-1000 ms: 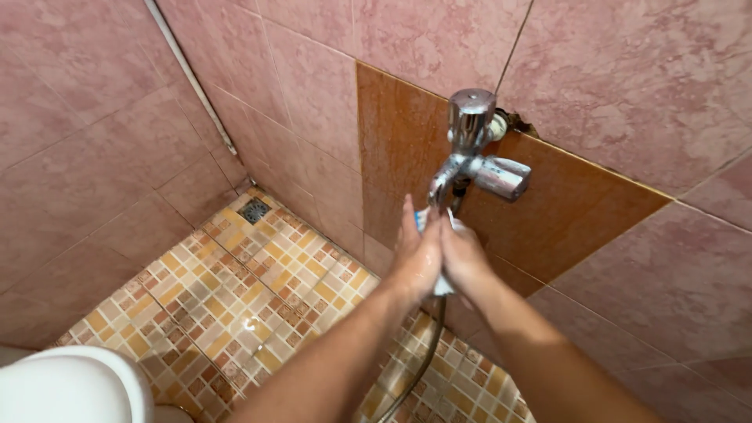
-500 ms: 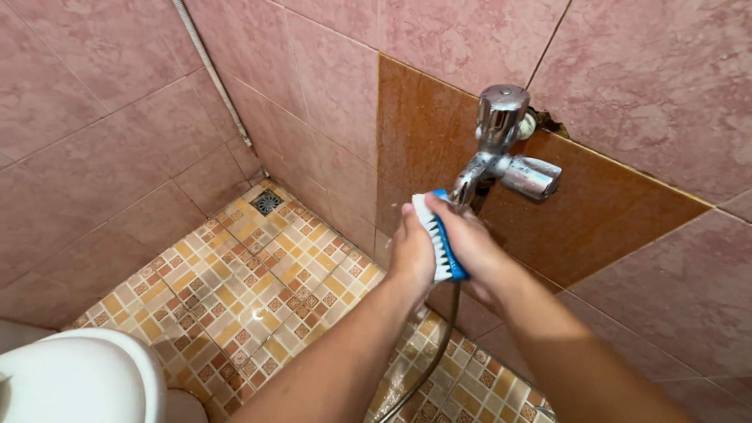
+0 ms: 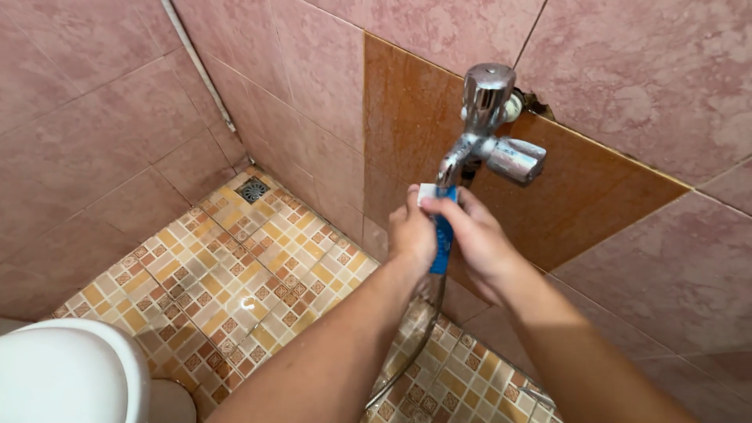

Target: The recorder cleans a handheld shower head using a brush and water.

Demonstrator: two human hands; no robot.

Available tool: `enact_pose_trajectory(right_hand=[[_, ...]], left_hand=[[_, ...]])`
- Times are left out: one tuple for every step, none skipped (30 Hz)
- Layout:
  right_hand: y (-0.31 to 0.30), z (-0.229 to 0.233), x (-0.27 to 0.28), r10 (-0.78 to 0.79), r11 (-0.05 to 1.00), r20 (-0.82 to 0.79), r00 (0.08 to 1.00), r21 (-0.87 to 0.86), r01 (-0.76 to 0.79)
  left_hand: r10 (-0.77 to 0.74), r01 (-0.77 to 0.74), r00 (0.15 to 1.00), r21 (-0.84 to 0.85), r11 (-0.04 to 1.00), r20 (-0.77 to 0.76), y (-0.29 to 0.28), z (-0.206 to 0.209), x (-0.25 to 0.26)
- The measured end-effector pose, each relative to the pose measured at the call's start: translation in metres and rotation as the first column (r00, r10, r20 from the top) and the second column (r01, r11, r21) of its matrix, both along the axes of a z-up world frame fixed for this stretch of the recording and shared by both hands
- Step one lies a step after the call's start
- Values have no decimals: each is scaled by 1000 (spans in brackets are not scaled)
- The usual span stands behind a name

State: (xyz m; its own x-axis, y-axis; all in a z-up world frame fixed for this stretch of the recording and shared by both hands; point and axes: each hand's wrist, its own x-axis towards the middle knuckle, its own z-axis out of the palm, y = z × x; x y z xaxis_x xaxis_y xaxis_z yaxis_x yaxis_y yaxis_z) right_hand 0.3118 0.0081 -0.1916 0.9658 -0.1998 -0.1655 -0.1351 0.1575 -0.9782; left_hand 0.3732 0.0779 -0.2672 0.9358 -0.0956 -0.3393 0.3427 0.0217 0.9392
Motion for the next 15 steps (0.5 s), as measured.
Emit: enact_pose_trajectory(right_hand=[[2, -4, 1, -3, 1000, -3, 1000, -1, 3], [5, -7, 3, -63, 996, -34, 997, 53, 65], [8, -10, 5, -121, 986, -68, 990, 105, 128], [7, -19, 7, -123, 986, -69, 990, 108, 130], [6, -28, 10, -236, 965, -27, 971, 115, 237], [4, -36, 14, -346, 932, 19, 938, 124, 341], [3, -32, 13, -349, 931, 21, 937, 125, 344], [4, -29, 13, -386, 902, -114, 915, 158, 401], [6, -25, 13, -410, 870, -249, 877, 182, 458], [10, -21, 10, -408, 871, -248, 879, 182, 456], [13, -17, 6, -344, 893, -175, 922, 242, 379], [14, -13, 2, -281, 909, -100, 954, 292, 298], [17, -6, -1, -282, 909, -100, 954, 289, 299], [21, 2, -5, -306, 888, -86, 948, 332, 317], [24, 9, -8, -330, 865, -73, 941, 375, 333]], left_hand=[[-3, 3, 1000, -1, 1000, -3, 0, 6, -5], [0, 0, 1000, -81, 997, 2, 1, 13, -9], [5, -4, 1000, -160, 987, 6, 3, 20, -13], [3, -2, 1000, -157, 988, 6, 5, 22, -20], [-50, 64, 991, -117, 991, 124, 6, 25, -27], [-106, 127, 965, -71, 989, 241, 7, 28, -32], [-109, 130, 964, -71, 989, 243, 6, 23, -32], [-170, 129, 900, 129, 983, 401, 10, 19, -32], [-260, 92, 808, 322, 942, 529, 13, 15, -32], [-258, 90, 808, 322, 942, 530, 13, 22, -28], [-215, 35, 815, 325, 945, 538, 13, 30, -24], [-172, -17, 820, 325, 946, 545, 12, 36, -21], [-171, -17, 821, 322, 946, 545, 9, 49, -17], [-169, 35, 919, 353, 935, 356, 8, 61, -15], [-159, 94, 976, 372, 924, 150, 6, 73, -12]])
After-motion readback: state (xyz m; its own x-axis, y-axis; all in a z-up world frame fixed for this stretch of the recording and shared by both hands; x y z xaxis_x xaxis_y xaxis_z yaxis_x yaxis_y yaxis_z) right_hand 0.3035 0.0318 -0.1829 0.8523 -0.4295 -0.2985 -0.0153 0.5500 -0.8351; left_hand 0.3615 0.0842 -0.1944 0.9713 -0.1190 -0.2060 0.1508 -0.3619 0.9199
